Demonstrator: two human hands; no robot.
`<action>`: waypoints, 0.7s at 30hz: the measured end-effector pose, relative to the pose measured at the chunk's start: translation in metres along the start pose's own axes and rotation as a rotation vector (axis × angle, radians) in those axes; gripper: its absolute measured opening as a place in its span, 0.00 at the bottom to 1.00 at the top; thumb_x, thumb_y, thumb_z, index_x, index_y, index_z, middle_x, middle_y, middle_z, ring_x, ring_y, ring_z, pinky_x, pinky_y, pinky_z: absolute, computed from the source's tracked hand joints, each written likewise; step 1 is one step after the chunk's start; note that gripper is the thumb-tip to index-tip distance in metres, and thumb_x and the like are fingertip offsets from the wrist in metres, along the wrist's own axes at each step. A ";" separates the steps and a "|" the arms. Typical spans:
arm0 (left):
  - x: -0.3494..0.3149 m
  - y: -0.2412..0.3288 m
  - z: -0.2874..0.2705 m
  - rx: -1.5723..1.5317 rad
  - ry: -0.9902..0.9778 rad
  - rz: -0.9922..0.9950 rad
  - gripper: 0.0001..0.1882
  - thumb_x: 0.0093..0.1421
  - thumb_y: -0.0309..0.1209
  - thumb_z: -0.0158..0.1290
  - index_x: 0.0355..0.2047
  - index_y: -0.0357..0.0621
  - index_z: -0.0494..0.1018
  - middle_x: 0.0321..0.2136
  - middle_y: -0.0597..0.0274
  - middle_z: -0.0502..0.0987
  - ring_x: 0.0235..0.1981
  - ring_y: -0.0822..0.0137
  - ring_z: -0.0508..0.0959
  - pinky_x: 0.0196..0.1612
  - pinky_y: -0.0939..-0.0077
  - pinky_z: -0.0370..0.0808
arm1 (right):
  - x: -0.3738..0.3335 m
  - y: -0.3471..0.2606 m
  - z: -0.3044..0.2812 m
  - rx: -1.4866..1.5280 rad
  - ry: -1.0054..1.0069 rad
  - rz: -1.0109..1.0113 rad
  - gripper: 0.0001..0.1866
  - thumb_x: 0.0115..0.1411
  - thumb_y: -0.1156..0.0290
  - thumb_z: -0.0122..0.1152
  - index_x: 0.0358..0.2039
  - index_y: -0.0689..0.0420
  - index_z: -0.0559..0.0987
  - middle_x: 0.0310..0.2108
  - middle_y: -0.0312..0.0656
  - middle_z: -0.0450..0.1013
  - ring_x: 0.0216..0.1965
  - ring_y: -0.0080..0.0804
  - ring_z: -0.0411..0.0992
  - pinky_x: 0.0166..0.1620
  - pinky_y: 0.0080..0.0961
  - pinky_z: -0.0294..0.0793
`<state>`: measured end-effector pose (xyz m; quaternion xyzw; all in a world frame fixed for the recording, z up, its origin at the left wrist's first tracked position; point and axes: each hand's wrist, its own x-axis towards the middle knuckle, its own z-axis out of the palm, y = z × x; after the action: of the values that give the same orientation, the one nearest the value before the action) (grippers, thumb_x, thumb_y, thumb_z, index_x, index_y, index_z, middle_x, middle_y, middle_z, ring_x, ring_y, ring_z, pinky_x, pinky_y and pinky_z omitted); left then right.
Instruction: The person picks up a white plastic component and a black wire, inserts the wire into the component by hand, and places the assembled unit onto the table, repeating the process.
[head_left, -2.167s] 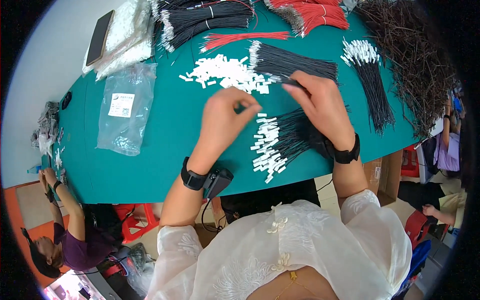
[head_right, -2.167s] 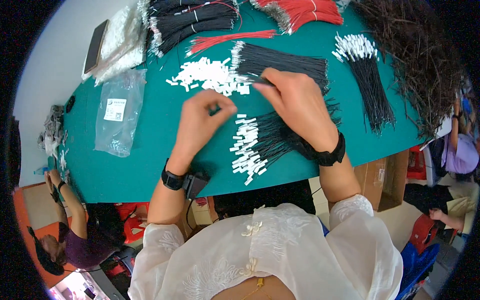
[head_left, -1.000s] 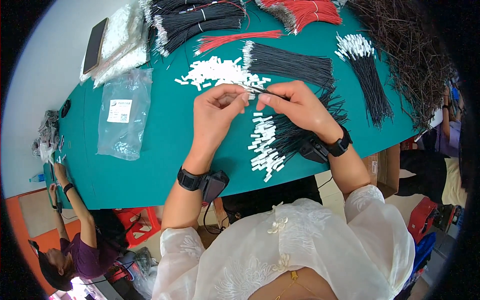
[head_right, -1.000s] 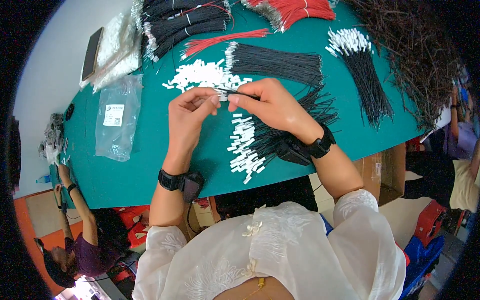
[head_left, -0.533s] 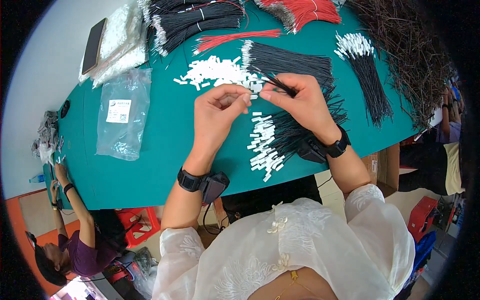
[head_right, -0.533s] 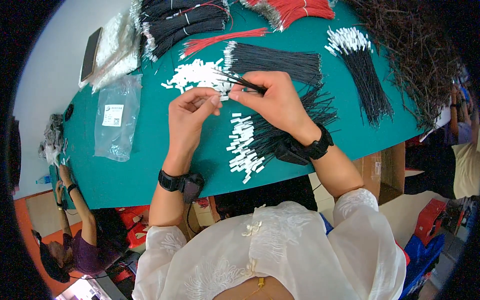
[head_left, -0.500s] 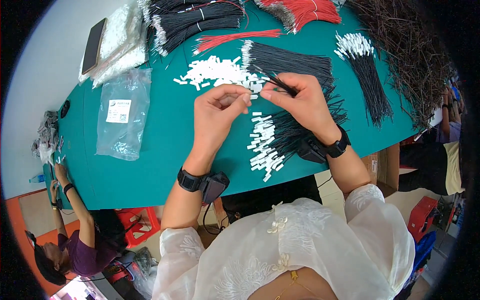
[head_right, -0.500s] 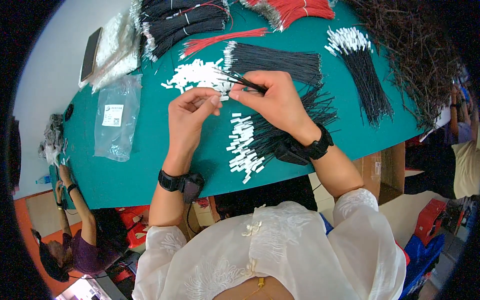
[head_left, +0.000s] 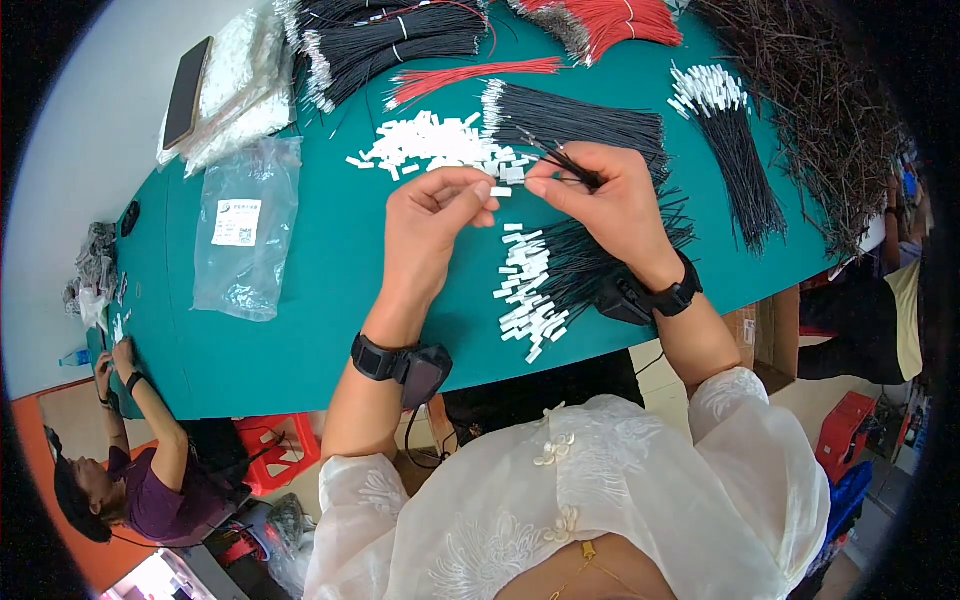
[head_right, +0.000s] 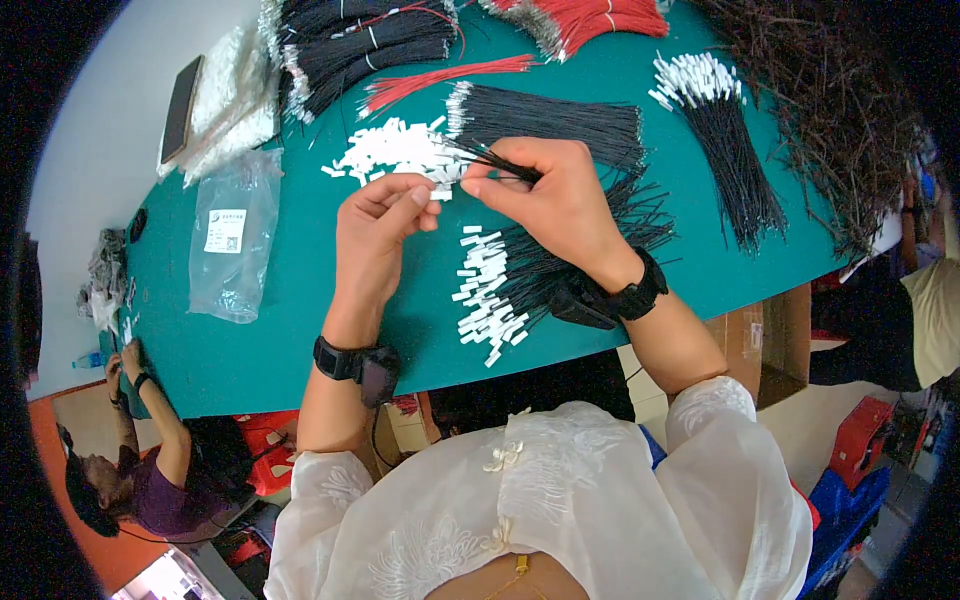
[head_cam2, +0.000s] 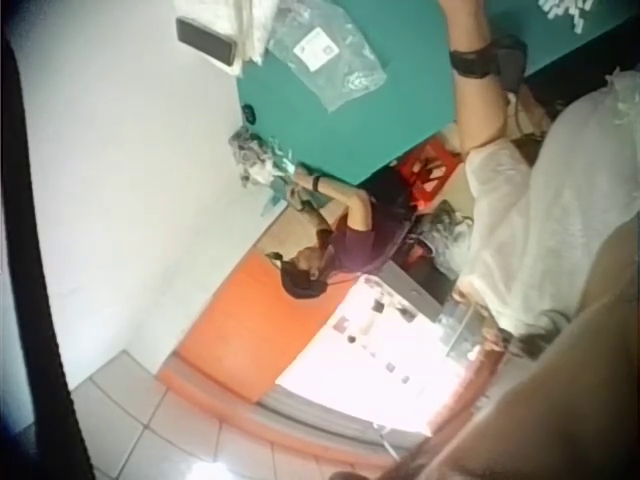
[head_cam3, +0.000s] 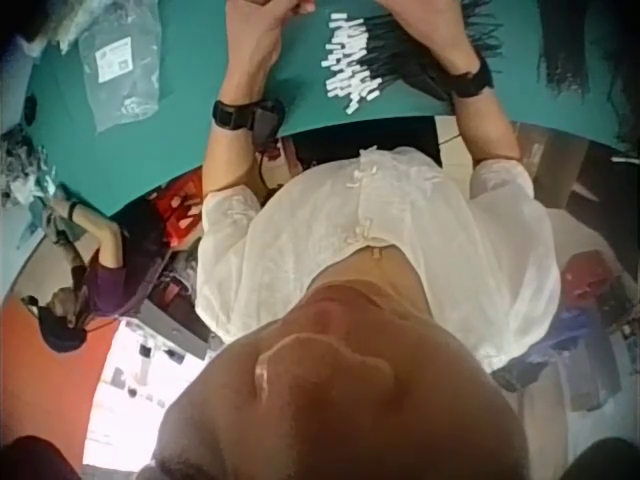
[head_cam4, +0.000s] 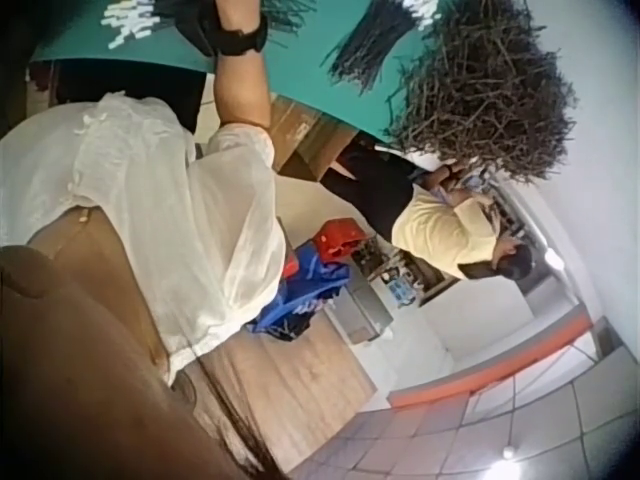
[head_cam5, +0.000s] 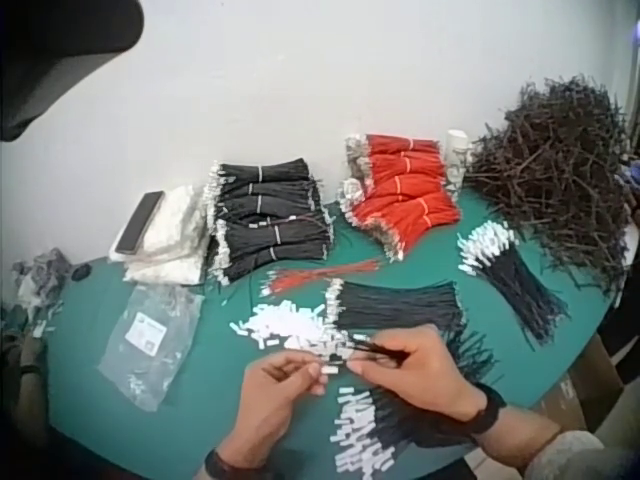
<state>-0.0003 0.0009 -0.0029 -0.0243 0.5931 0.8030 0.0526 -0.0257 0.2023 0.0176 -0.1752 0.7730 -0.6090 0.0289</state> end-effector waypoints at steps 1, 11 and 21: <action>-0.001 0.000 0.001 0.024 -0.014 -0.010 0.07 0.59 0.24 0.56 0.37 0.33 0.77 0.26 0.60 0.79 0.26 0.75 0.77 0.32 0.84 0.73 | 0.000 0.001 0.001 0.004 -0.004 -0.007 0.07 0.53 0.78 0.66 0.32 0.67 0.80 0.21 0.27 0.69 0.23 0.10 0.57 0.25 0.12 0.57; -0.003 0.001 0.004 0.066 -0.035 -0.011 0.06 0.58 0.24 0.57 0.35 0.34 0.77 0.25 0.61 0.79 0.25 0.76 0.77 0.31 0.85 0.73 | -0.002 0.001 0.003 -0.163 -0.015 -0.134 0.08 0.52 0.78 0.67 0.32 0.67 0.80 0.21 0.31 0.71 0.22 0.11 0.58 0.24 0.12 0.58; -0.004 -0.002 0.006 0.119 0.000 0.084 0.05 0.58 0.22 0.56 0.34 0.33 0.77 0.26 0.62 0.79 0.27 0.75 0.78 0.31 0.84 0.74 | -0.001 0.002 0.005 0.005 -0.034 -0.012 0.08 0.53 0.77 0.66 0.31 0.68 0.79 0.21 0.29 0.69 0.22 0.10 0.57 0.25 0.12 0.58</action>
<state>0.0036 0.0065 -0.0028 0.0038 0.6405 0.7677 0.0203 -0.0235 0.1983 0.0140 -0.1902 0.7697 -0.6082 0.0386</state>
